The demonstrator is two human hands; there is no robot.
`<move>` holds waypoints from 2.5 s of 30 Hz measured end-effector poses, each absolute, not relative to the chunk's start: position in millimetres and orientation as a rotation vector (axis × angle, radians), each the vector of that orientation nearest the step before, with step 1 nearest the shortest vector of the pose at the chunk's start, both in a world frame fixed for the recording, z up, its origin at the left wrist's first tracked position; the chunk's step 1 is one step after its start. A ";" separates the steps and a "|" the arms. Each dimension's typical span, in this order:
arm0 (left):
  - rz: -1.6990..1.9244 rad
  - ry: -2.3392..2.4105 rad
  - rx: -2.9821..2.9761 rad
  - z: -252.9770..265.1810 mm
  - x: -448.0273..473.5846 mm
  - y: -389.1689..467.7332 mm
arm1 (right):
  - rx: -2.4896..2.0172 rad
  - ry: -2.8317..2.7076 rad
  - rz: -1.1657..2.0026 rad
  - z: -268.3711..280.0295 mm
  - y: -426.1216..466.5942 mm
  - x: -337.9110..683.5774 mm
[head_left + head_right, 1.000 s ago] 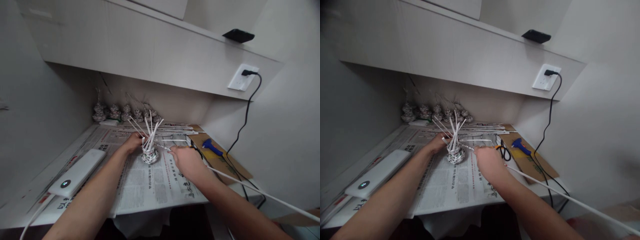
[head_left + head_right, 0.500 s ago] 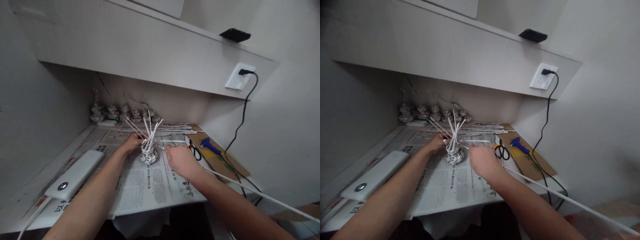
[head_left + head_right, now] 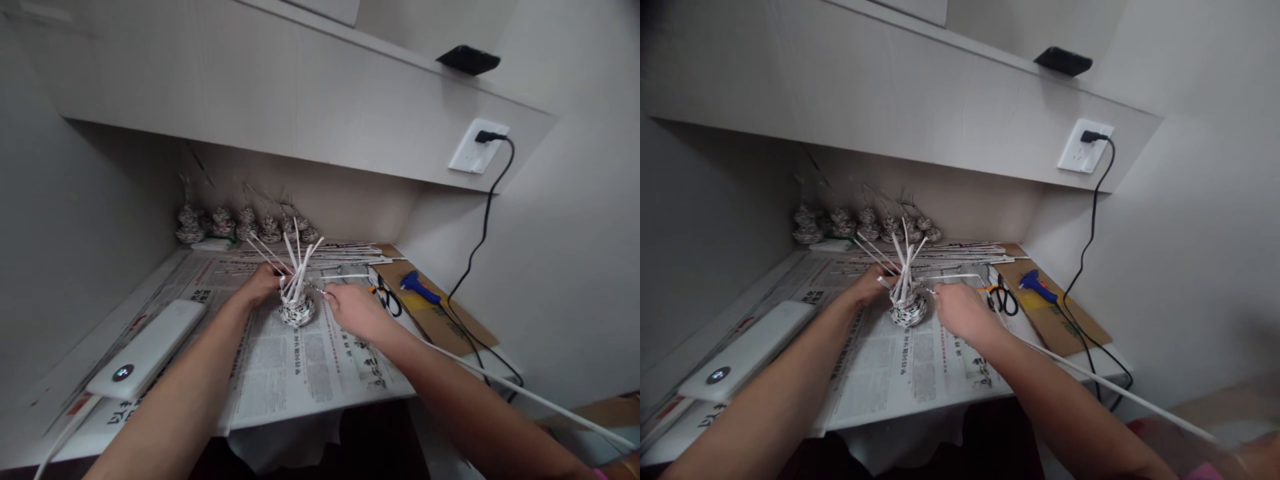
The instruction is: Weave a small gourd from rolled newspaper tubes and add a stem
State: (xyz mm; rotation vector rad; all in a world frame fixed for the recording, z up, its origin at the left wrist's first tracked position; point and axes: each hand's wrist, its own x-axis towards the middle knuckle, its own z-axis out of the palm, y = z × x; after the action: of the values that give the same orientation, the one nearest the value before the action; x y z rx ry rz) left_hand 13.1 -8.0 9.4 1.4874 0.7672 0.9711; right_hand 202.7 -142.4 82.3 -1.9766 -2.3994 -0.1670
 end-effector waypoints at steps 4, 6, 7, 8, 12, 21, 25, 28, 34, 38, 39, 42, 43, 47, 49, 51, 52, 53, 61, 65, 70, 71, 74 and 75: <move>0.969 0.747 1.507 7.2 11.3 -5.4 | -1.879 -2.431 0.002 84.3 -140.4 212.1; 0.960 0.742 1.515 6.5 11.2 -5.5 | -1.828 -2.443 0.069 84.7 -139.9 214.4; 0.957 0.738 1.520 6.4 11.2 -5.8 | -1.812 -2.446 0.081 84.5 -139.8 214.8; 0.952 0.732 1.527 6.2 11.1 -6.2 | -1.806 -2.448 0.074 84.0 -139.8 214.9; 0.952 0.729 1.529 5.3 10.5 -6.3 | -1.884 -2.394 -0.110 81.7 -141.0 215.0; 0.984 0.780 1.520 3.0 10.8 -2.9 | -1.828 -2.364 -0.102 77.1 -145.6 215.0; 0.981 0.807 1.523 3.8 10.9 -3.2 | -1.784 -2.344 -0.037 74.0 -145.5 215.0; 0.990 0.806 1.497 2.6 10.9 -1.9 | -1.758 -2.294 0.018 74.3 -145.7 216.4; 1.007 0.814 1.474 0.1 9.3 1.4 | -1.601 -2.190 0.144 77.4 -145.6 216.9; 1.037 0.823 1.462 -1.9 7.6 3.6 | -1.498 -2.094 0.200 74.8 -147.5 216.8; 1.041 0.825 1.460 -2.5 7.3 4.2 | -1.490 -2.066 0.224 73.6 -148.2 216.7; 1.044 0.825 1.459 -3.6 6.9 5.1 | -1.454 -2.004 0.231 70.0 -149.4 215.8; 1.045 0.823 1.458 -3.2 6.9 4.7 | -1.436 -1.996 0.210 69.1 -149.3 215.2; 1.035 0.797 1.454 3.7 7.7 -1.3 | -1.373 -1.972 0.101 69.5 -146.9 211.2; 1.022 0.778 1.462 9.1 8.5 -5.7 | -1.372 -1.953 0.059 72.6 -144.9 208.4; 0.993 0.756 1.486 13.7 9.3 -9.3 | -1.412 -1.940 0.005 77.2 -142.5 205.0; 0.978 0.749 1.490 15.2 9.7 -10.5 | -1.440 -1.941 -0.034 79.6 -141.1 203.1; 0.967 0.747 1.486 16.2 10.1 -11.3 | -1.462 -1.950 -0.083 81.9 -139.3 201.0; 0.961 0.760 1.444 11.5 16.6 -10.0 | -1.481 -2.059 -0.431 81.4 -125.7 183.6; 1.013 0.787 1.421 6.2 20.8 -9.3 | -1.577 -2.061 -0.410 74.9 -124.9 178.6; 1.034 0.783 1.394 4.6 23.6 -11.8 | -1.635 -2.034 -0.343 71.7 -123.2 175.2; 1.030 0.777 1.385 4.7 23.9 -12.4 | -1.634 -2.035 -0.344 71.6 -123.0 175.4; 1.021 0.765 1.348 5.0 24.3 -13.7 | -1.625 -2.049 -0.359 72.2 -123.3 177.6; 1.018 0.761 1.335 5.1 24.3 -14.0 | -1.622 -2.056 -0.361 72.6 -123.7 178.6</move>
State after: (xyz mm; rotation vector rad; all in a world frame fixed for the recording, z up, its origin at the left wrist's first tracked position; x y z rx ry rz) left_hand 24.3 -14.0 5.1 1.3346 0.7607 1.0182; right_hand 178.6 -123.7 72.6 -1.6215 -2.0561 -0.3614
